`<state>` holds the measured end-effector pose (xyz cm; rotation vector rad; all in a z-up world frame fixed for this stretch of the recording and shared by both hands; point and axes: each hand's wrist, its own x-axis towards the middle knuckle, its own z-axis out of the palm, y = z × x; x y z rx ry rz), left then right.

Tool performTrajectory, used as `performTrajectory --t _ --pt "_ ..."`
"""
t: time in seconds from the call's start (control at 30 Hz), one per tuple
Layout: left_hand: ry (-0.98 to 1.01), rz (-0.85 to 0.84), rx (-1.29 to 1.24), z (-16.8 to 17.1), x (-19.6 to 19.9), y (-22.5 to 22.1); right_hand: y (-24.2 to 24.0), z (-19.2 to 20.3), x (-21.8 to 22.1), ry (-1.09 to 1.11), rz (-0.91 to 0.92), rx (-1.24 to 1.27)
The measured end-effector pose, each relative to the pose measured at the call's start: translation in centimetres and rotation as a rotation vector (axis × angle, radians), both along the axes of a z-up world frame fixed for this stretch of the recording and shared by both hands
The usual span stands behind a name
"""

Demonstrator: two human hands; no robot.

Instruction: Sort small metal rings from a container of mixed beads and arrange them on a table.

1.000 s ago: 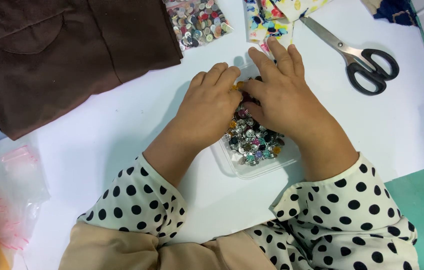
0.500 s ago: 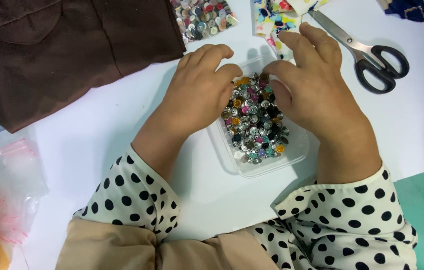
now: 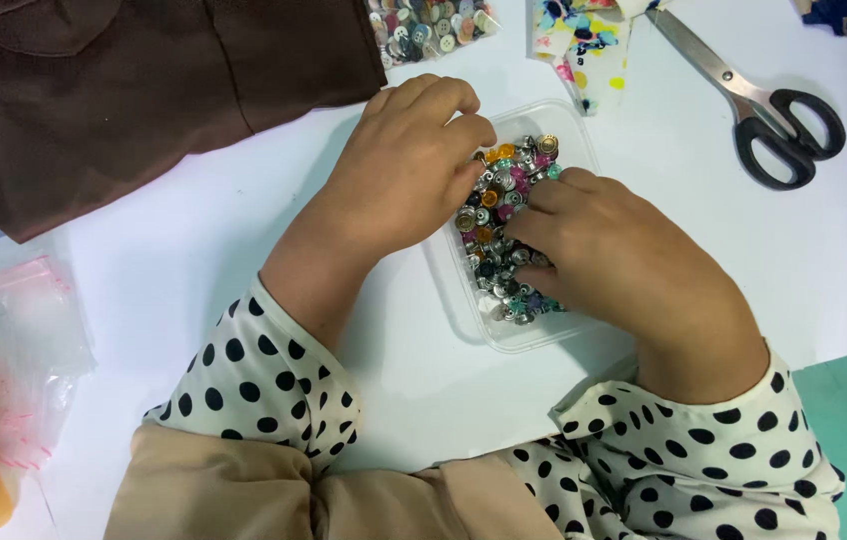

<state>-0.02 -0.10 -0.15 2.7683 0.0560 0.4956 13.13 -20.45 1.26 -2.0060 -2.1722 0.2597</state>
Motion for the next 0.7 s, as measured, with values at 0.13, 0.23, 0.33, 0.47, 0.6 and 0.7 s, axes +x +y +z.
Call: performTrajectory --t 0.13,0.23,0.33,0.47,0.6,0.7 --pt "-0.03 -0.02 0.021 0.0 0.0 -0.1 0.5 -1.9 -0.3 -0.104 0.033 -0.008" --pt "-0.126 0.011 0.131 0.4 0.0 -0.3 0.6 -1.0 -0.2 -0.119 0.01 0.098" --pt "-0.138 -0.013 0.162 0.8 -0.1 -0.7 0.7 0.0 0.6 -0.046 -0.043 0.188" --pt "0.06 -0.111 0.184 -0.2 -0.3 -2.6 0.2 1.3 1.3 0.006 -0.084 0.254" --pt "0.295 -0.201 0.251 -0.9 -0.3 -4.4 0.1 0.9 2.0 -0.077 -0.125 0.302" --pt "0.401 -0.196 0.353 -1.0 0.4 -4.8 0.3 0.8 1.7 -0.109 -0.108 0.253"
